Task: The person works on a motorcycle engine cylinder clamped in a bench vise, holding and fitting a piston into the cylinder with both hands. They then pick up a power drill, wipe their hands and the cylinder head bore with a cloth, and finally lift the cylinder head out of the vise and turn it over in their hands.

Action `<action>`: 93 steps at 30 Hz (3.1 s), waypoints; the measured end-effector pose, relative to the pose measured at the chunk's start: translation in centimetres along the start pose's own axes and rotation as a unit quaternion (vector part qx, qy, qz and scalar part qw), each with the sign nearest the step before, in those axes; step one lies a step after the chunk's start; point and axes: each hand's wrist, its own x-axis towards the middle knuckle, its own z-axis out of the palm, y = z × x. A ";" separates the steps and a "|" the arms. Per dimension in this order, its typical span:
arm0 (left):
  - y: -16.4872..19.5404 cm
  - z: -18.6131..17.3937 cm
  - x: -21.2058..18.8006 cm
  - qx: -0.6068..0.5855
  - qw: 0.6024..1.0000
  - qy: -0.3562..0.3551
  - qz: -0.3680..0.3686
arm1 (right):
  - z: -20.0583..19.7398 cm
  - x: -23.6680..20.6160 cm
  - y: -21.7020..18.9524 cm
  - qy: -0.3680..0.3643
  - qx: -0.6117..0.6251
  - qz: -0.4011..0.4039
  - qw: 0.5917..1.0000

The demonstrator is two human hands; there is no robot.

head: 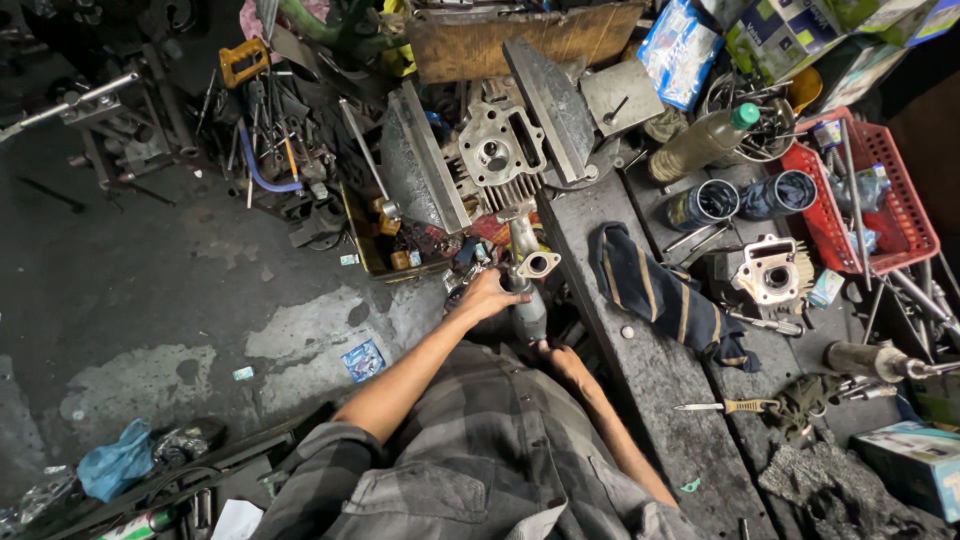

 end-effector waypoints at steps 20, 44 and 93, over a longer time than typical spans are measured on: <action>0.1 0.2 0.2 0.008 1.000 0.010 -0.016 | 0.1 0.0 -0.1 0.001 0.027 -0.034 0.999; 2.0 -1.0 -0.5 0.009 0.999 -0.020 -0.041 | -0.3 -0.2 -0.2 0.019 -0.037 0.002 0.999; 2.0 -0.6 -0.2 0.013 0.998 0.001 -0.060 | -0.9 0.2 -1.6 0.006 -0.108 0.029 0.994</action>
